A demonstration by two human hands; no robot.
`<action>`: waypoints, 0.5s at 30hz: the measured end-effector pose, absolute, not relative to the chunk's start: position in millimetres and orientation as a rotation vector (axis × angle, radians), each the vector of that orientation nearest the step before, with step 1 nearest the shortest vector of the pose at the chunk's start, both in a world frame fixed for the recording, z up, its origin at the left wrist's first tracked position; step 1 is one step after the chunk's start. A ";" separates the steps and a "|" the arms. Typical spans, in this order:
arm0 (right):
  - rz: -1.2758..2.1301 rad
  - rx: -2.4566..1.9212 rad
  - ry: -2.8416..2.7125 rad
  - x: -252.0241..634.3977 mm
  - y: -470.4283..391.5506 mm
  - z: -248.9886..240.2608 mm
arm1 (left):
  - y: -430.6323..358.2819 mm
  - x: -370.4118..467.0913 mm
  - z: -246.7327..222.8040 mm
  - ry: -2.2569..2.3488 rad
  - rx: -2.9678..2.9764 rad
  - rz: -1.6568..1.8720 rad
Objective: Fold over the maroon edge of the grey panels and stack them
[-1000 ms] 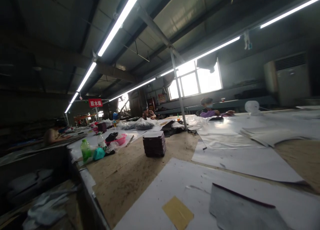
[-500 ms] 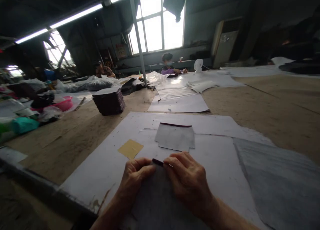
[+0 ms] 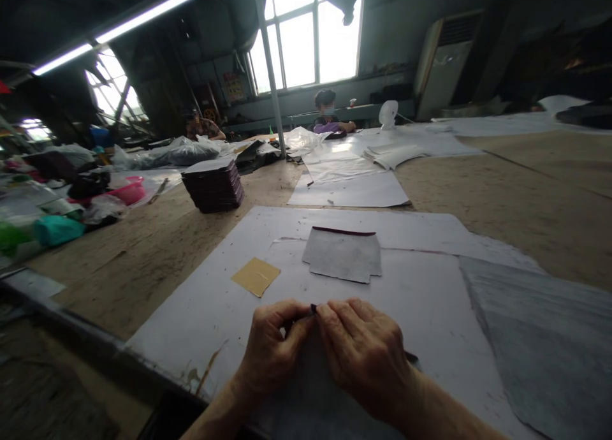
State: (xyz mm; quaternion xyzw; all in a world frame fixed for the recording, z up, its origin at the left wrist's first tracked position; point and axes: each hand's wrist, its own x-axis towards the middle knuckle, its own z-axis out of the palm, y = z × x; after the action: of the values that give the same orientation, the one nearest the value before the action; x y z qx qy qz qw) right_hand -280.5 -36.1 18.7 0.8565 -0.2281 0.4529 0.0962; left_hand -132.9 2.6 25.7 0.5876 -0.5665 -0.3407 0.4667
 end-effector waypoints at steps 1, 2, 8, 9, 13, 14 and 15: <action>1.330 2.526 -0.661 -280.4 -36.0 19.2 | 3.0 -133.1 25.8 -1.417 1.445 -0.816; 1.322 2.519 -0.650 -280.1 -36.0 19.8 | 3.4 -133.2 26.2 -1.438 1.444 -0.804; 1.348 2.573 -0.706 -276.8 -38.5 21.2 | 5.8 -133.2 29.2 -1.497 1.467 -0.801; 1.352 2.582 -0.723 -276.7 -39.2 21.2 | 5.7 -133.3 29.4 -1.506 1.479 -0.793; 1.354 2.593 -0.770 -277.8 -42.5 21.3 | 3.4 -134.7 29.3 -1.531 1.516 -0.732; 1.350 2.589 -0.778 -278.0 -43.2 21.2 | 2.6 -135.1 29.0 -1.540 1.509 -0.697; 1.345 2.584 -0.787 -278.1 -43.7 21.1 | 2.0 -135.5 28.7 -1.552 1.497 -0.655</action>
State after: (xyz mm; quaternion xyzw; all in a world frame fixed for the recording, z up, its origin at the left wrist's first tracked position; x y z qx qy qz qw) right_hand -278.1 -43.7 21.1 0.8547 -0.2602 0.4450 0.0619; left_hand -135.5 2.0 28.7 0.5998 -0.6220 -0.2624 0.4296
